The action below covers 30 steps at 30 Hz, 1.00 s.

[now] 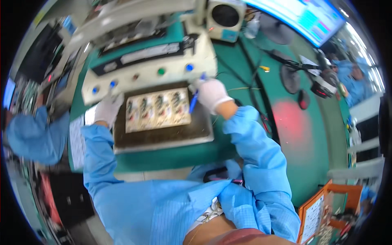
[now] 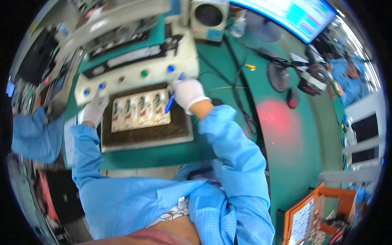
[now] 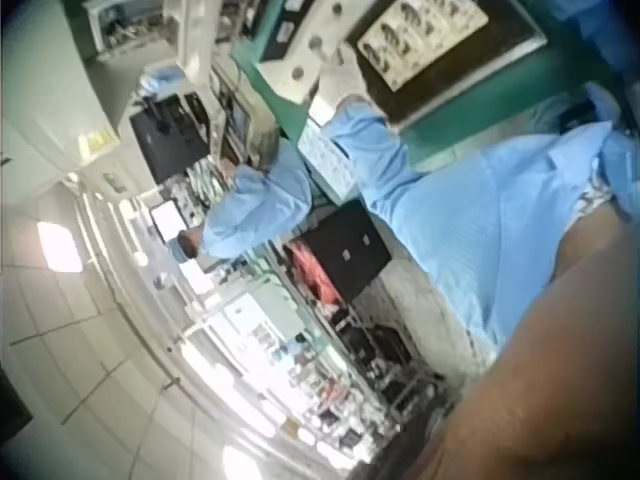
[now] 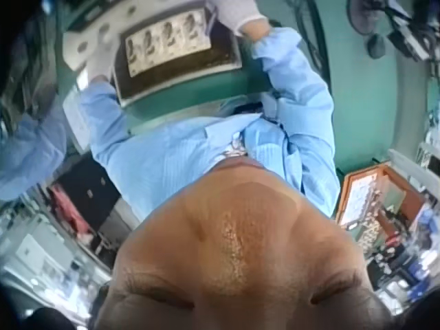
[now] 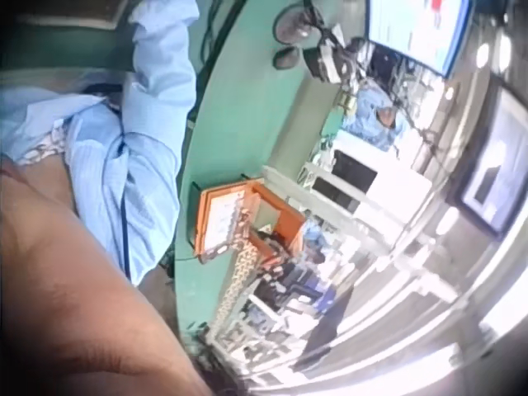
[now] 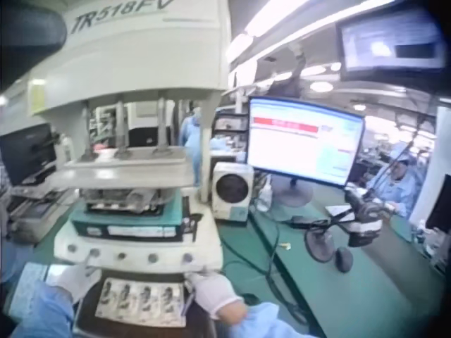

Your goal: Testing printed circuit boards (PCBs) using a specialized automated testing fixture, marking them with a pen, and sorting them.

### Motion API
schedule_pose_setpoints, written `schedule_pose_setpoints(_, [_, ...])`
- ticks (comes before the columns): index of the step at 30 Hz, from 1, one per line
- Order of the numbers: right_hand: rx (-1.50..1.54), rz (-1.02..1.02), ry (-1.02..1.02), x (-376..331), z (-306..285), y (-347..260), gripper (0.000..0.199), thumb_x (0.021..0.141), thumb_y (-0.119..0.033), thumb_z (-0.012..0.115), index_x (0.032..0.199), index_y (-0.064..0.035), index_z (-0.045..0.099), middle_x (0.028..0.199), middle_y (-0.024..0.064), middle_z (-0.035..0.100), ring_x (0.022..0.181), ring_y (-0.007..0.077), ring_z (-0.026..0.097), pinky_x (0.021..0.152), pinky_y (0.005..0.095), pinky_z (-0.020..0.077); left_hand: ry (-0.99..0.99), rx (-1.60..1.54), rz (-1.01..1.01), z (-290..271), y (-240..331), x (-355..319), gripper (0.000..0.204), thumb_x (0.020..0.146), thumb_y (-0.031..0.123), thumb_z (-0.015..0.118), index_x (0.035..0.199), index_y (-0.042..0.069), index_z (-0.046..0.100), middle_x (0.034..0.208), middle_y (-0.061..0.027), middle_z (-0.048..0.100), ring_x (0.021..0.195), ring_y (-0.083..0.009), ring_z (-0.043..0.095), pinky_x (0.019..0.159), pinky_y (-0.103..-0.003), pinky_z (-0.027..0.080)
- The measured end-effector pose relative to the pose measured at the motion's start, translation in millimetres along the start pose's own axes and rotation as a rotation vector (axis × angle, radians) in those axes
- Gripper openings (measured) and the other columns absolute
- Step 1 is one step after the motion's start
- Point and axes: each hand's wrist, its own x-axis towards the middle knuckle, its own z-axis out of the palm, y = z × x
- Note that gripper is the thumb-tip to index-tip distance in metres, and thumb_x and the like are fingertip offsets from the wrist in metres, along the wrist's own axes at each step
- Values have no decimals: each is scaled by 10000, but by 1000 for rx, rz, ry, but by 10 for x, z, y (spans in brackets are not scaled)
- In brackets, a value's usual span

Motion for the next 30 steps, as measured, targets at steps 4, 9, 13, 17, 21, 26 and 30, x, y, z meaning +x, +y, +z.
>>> schedule_pose_setpoints(4, [48,-207,200,-378,427,-241,332,838,-208,572,1126,-44,575,960,217,626,969,364,583,971,422,401,252,2,-89,365,632,-341,609,861,424,492,1308,20,407,1289,-256,456,1155,-420,459,914,-417,439])
schedule_pose_setpoints(9, [492,248,-36,-481,356,-505,483,827,-245,604,1269,-87,490,1071,229,592,999,359,572,861,356,477,271,-781,-424,303,768,-506,691,851,381,557,1358,-17,308,1266,-254,487,1103,-370,525,850,-347,480])
schedule_pose_setpoints(13, [1600,490,433,-565,242,-366,633,763,36,666,1326,40,376,1105,149,601,943,197,595,785,266,502,729,-1732,-92,-45,1037,-639,640,848,52,522,1404,-10,210,1155,-182,549,1015,-206,569,831,-290,483])
schedule_pose_setpoints(17, [594,-118,839,-1094,-478,-127,340,674,-2,678,1004,-68,626,928,114,655,812,282,639,731,341,521,1169,-1455,-7,-544,1500,-617,313,814,49,503,1117,2,571,1133,-188,553,1066,-244,556,902,-368,479])
schedule_pose_setpoints(21, [118,-497,891,-1849,-1211,37,280,660,-35,693,930,-82,634,982,149,645,957,361,622,869,459,496,1337,-1774,485,-636,1933,-272,169,688,15,570,844,-22,627,1145,-248,563,1108,-358,537,907,-466,486])
schedule_pose_setpoints(26, [190,-404,1154,-2547,-1340,404,373,661,-23,702,1008,-84,579,1040,192,627,1007,405,598,851,455,505,536,-2500,1065,-782,2767,102,351,638,-41,492,965,-116,595,1108,-293,569,1013,-406,585,872,-484,518])
schedule_pose_setpoints(30, [-75,-199,1109,-3163,-1474,444,458,633,-24,744,1041,-89,547,1075,212,599,1023,415,588,863,451,499,9,-2741,872,-804,3224,99,373,643,-34,478,985,-106,606,1088,-327,559,1016,-444,573,873,-518,507])
